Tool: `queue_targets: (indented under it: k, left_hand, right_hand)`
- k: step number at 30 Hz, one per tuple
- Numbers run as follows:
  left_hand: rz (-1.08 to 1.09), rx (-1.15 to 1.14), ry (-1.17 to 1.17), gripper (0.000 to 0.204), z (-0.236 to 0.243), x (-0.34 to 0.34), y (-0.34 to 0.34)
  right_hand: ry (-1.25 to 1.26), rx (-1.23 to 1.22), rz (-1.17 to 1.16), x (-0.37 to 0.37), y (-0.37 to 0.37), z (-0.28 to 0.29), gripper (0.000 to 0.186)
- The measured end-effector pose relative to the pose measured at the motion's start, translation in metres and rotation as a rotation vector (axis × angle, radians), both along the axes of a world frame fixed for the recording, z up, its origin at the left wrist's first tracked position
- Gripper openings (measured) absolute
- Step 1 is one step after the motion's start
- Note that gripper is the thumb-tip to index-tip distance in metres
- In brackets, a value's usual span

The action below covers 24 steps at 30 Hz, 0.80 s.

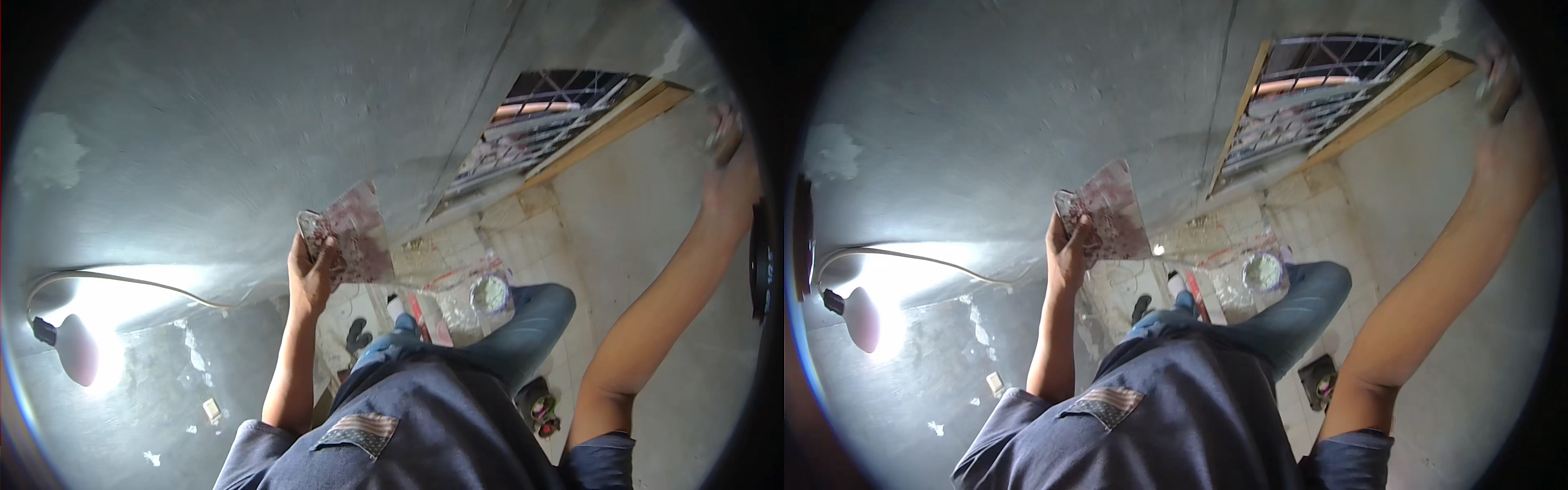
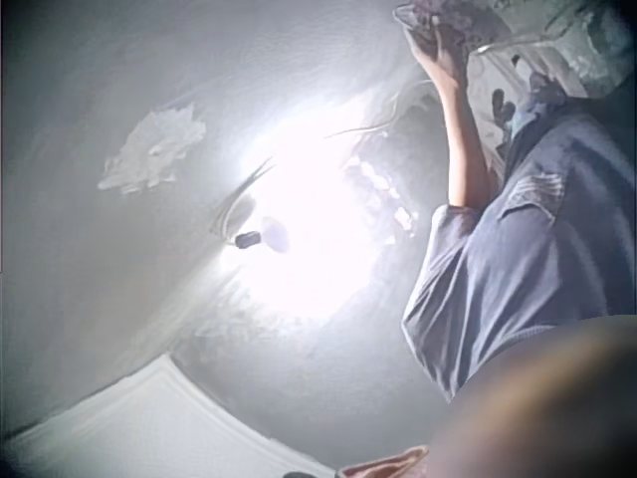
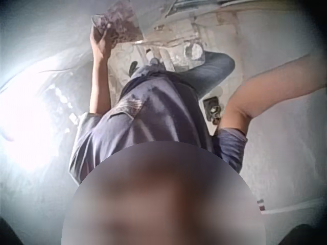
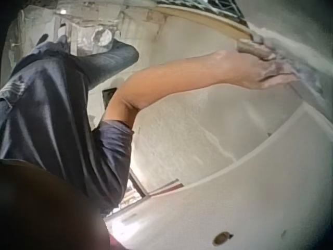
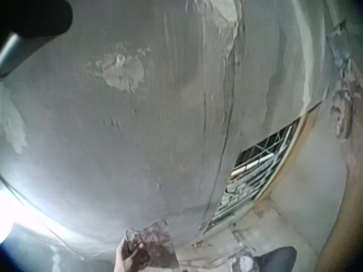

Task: Using a putty knife and trowel to apply filler to cracks and holes in a wall.

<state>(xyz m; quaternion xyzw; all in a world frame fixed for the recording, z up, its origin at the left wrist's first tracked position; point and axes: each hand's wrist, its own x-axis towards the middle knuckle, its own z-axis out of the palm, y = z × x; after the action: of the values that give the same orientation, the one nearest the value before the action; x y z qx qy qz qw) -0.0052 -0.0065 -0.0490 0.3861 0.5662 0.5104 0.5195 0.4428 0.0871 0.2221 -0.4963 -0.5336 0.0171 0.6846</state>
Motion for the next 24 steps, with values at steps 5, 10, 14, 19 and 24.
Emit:
queue_targets:
  k: [5, 10, 14, 19, 24]
  left_hand:
    - [0.029, -0.101, 0.099, 0.025, -0.036, -0.032, -0.022]
    - [-0.020, -0.186, 0.097, 0.024, -0.069, -0.034, -0.026]
    - [-0.107, -0.248, 0.077, 0.018, -0.105, -0.023, -0.025]
    - [-0.277, -0.145, 0.250, 0.023, -0.187, 0.021, -0.037]
    - [-0.433, -0.229, 0.588, 0.042, -0.206, 0.097, -0.052]
  right_hand:
    - [0.484, -0.303, 0.052, -0.059, -0.067, -0.157, 0.032]
    - [0.701, -0.717, -0.028, -0.068, -0.127, -0.268, 0.034]
    - [0.950, -0.992, 0.077, -0.071, -0.179, -0.340, 0.029]
    - [0.657, -1.482, 0.025, -0.072, -0.214, -0.399, 0.033]
    - [-0.057, -1.677, -0.010, -0.040, -0.256, -0.472, 0.032]
